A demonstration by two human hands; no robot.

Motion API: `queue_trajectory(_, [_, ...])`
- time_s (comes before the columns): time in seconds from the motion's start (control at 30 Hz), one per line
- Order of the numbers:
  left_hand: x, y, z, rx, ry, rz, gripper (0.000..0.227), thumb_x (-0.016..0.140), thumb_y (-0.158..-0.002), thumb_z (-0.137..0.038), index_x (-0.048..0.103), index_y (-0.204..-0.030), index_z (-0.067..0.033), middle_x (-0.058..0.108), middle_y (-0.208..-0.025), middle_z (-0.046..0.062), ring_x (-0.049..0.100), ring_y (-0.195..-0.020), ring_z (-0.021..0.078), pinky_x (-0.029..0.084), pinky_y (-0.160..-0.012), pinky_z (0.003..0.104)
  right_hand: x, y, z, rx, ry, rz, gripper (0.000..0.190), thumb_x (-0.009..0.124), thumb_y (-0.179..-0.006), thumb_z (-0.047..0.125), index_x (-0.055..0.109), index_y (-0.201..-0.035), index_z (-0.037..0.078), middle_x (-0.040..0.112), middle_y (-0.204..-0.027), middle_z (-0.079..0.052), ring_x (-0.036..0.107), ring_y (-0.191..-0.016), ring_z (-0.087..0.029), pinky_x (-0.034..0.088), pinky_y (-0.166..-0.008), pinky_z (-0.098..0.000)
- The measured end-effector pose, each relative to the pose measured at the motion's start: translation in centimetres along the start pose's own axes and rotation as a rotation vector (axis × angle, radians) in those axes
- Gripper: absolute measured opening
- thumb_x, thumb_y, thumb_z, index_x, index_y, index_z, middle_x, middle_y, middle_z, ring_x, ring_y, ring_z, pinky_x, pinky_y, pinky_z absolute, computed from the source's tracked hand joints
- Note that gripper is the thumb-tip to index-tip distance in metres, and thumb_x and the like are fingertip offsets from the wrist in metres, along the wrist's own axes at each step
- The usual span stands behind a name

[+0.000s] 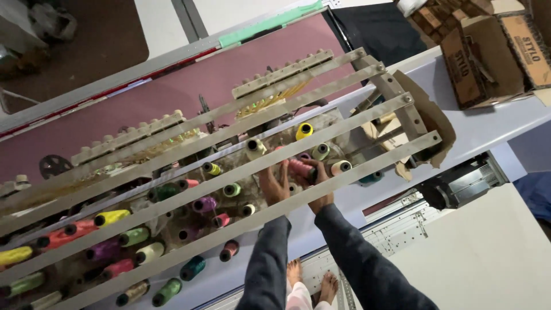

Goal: The person takes pink thread spools from a cardboard box and places them onto a multi-tiered rack on a sewing machine. They arrange the spools in a row, occasionally adjusting their positions to fit them securely.

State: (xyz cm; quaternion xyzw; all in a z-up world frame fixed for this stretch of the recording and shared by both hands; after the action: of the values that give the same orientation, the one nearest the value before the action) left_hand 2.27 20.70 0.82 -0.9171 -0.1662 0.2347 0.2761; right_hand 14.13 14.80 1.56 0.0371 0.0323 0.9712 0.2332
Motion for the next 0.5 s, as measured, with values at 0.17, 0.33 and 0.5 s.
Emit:
queue_trajectory(0.17, [-3.8,1.1,-0.4,-0.118,-0.073,0.02,0.058,0.079,-0.091,-0.036,0.062,-0.141,-0.0116,0.062,-0.133,0.017,0.067,-0.115,0.0365,0.058,-0.093,0.045,2.3,-2.3,-2.8,-0.062,0.656,-0.011,0.047,0.079,-0.086,0.026,0.055,-0.127,0.023,0.074,-0.107,-0.014,0.07,-0.103,-0.041,0.055,-0.094,-0.0526])
queue_trajectory(0.33, [-5.2,1.0,-1.5,-0.162,-0.128,-0.001,0.057,0.079,-0.09,-0.039,0.064,-0.139,-0.0139,0.06,-0.134,0.017,0.068,-0.112,0.0382,0.06,-0.086,0.045,6.8,-4.6,1.8,-0.319,0.566,0.005,0.03,0.07,-0.094,0.014,0.06,-0.118,-0.001,0.066,-0.105,-0.036,0.061,-0.101,-0.058,0.054,-0.084,-0.0648])
queue_trajectory(0.5, [-4.3,5.3,1.6,-0.151,-0.312,-0.051,0.054,0.073,-0.092,-0.05,0.067,-0.134,-0.0172,0.065,-0.125,0.017,0.071,-0.101,0.036,0.061,-0.078,0.044,7.7,-12.1,-8.2,0.584,-0.383,-0.165,0.041,0.059,-0.096,0.049,0.067,-0.106,0.01,0.073,-0.093,-0.014,0.063,-0.072,-0.02,0.055,-0.061,-0.027])
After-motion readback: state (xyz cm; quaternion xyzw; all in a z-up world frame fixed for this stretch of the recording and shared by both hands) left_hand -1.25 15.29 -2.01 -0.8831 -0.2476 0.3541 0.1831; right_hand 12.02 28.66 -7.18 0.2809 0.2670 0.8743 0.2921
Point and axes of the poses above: each hand's wrist, its own y-axis away from the middle knuckle, its own x-axis out of the palm, z = x × y, the point moved 1 cm from there along -y, towards the middle knuckle
